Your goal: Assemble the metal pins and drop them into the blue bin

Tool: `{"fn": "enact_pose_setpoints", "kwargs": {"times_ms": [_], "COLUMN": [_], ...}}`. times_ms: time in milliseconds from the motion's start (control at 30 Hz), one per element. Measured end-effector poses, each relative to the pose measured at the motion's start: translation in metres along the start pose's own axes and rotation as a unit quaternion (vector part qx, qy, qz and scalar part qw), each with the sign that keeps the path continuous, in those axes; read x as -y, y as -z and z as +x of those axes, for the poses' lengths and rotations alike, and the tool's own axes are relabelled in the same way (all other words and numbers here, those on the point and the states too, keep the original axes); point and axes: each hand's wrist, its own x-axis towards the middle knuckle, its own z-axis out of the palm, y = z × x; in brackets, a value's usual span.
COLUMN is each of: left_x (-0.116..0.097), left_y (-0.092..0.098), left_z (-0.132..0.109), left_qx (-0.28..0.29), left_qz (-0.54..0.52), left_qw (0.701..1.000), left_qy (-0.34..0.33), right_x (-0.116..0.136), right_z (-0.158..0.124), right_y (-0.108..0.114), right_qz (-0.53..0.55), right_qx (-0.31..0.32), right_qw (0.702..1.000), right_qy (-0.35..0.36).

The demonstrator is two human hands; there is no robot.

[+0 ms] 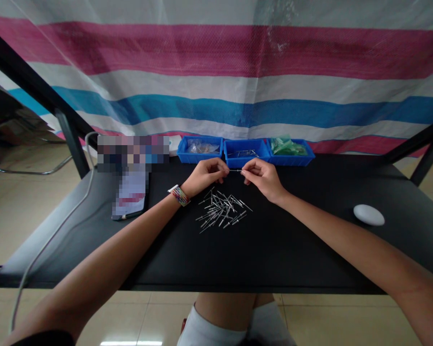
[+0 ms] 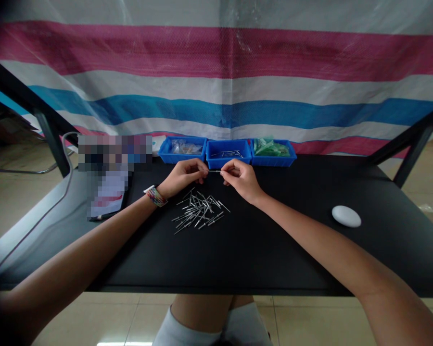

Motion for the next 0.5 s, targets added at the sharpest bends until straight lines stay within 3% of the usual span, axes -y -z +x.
{"fn": "enact_pose_setpoints", "kwargs": {"times_ms": [500], "left_x": [0.0000], "left_y": [0.0029], "left_z": [-0.0015], "left_qx": [0.009], "left_qz": [0.023], "left_qw": [1.000], "left_qy": [-0.004], "right_x": [0.0025], "right_z": [-0.0018], "right_y": [-0.0006], "right_qz": [0.002], "right_qx": [-0.003], "right_qw": [1.000], "right_qy": [-0.003]}}
